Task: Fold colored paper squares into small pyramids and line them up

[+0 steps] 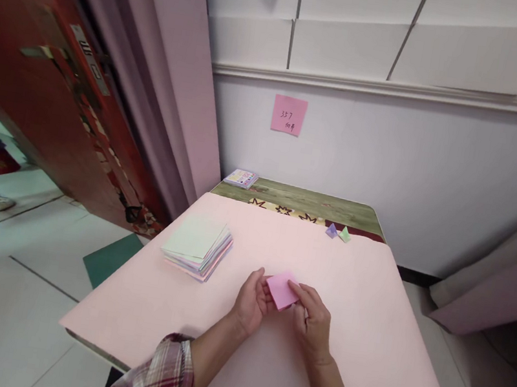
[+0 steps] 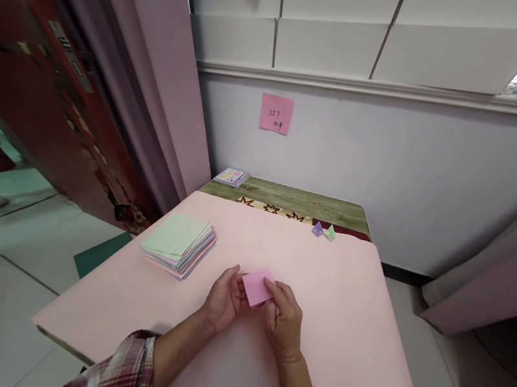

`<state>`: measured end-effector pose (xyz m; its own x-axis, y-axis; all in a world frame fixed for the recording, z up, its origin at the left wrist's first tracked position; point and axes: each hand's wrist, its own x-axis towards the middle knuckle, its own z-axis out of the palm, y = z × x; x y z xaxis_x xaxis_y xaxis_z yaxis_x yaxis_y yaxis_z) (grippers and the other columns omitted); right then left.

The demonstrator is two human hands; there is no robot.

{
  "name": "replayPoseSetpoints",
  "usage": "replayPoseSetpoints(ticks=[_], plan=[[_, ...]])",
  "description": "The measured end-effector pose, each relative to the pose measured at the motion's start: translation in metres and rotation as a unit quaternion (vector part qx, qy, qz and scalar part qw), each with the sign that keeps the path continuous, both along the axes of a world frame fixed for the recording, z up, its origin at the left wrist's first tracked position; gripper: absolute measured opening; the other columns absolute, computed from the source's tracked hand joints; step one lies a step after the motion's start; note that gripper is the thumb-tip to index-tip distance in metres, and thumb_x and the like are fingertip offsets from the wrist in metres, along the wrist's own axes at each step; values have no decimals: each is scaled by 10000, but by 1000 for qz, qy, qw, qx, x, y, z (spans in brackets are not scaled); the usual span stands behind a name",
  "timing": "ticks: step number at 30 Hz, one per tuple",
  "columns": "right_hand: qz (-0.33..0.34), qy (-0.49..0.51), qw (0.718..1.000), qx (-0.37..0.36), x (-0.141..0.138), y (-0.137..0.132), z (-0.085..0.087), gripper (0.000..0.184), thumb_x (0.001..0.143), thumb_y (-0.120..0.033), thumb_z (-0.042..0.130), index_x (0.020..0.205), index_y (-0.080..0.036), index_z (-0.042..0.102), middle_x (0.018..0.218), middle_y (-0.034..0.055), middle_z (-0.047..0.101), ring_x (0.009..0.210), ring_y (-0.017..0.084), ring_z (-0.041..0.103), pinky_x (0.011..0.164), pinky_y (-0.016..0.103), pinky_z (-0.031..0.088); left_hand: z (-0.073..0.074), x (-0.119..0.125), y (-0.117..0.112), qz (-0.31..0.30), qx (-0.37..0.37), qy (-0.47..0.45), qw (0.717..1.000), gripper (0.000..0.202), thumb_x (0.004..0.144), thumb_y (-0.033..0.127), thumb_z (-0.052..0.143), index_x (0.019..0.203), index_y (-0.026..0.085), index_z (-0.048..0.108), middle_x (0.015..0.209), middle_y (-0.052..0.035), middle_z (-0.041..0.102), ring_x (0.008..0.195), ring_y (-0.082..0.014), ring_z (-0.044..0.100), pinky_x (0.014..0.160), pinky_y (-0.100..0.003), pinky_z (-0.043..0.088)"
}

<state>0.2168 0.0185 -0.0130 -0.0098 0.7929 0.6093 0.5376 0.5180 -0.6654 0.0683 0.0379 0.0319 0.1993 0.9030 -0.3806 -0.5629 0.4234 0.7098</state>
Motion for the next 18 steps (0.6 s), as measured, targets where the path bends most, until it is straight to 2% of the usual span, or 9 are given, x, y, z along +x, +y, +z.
replayPoseSetpoints(ticks=[3, 6, 8, 10, 13, 15, 18], plan=[[45, 31, 998, -35, -1, -1, 1, 411, 870, -171, 417, 1214, -222, 636, 1112, 94, 632, 1012, 207, 616, 845, 347, 532, -7, -3, 0, 23, 13, 51, 998, 317, 705, 387, 713, 838, 106, 653, 736, -94, 700, 667, -185, 663, 621, -282, 522], [65, 112, 986, -110, -5, 0, -3, 310, 899, -272, 478, 1126, -205, 677, 1081, 101, 658, 996, 219, 625, 838, 355, 530, -18, -8, -2, 38, 14, 95, 995, 309, 656, 350, 769, 809, 112, 645, 699, -64, 682, 614, -161, 643, 588, -269, 516], [45, 182, 967, -175, -11, 3, -8, 283, 884, -343, 534, 1056, -187, 695, 1002, 98, 688, 919, 218, 651, 774, 340, 546, -24, -12, -2, 41, 14, 112, 993, 304, 656, 367, 764, 782, 117, 645, 684, -50, 671, 603, -155, 633, 577, -271, 516], [28, 237, 944, -226, -16, 7, -13, 358, 853, -392, 582, 1124, -169, 655, 910, 85, 702, 804, 203, 668, 688, 319, 554, -28, -15, 2, 41, 30, 134, 990, 298, 644, 371, 768, 754, 122, 647, 672, -38, 663, 593, -145, 621, 570, -264, 511], [6, 285, 926, -250, -21, 13, -16, 516, 794, -422, 655, 1220, -144, 571, 781, 52, 695, 665, 182, 658, 595, 290, 544, -32, -20, 10, 37, 69, 184, 980, 275, 636, 357, 766, 733, 128, 647, 643, -25, 659, 558, -132, 602, 541, -242, 490], [-18, 295, 921, -255, -22, 17, -16, 482, 773, -443, 673, 1135, -135, 593, 697, 34, 675, 598, 177, 641, 552, 281, 534, -34, -24, 16, 31, 102, 228, 968, 245, 655, 342, 741, 743, 136, 642, 624, -15, 652, 517, -124, 582, 499, -228, 466], [-42, 285, 922, -259, -22, 21, -17, 375, 802, -475, 622, 990, -151, 610, 589, -2, 620, 512, 163, 597, 500, 270, 508, -36, -29, 21, 38, 163, 290, 942, 238, 708, 312, 675, 886, 159, 638, 600, 25, 617, 472, -106, 542, 456, -204, 423]])
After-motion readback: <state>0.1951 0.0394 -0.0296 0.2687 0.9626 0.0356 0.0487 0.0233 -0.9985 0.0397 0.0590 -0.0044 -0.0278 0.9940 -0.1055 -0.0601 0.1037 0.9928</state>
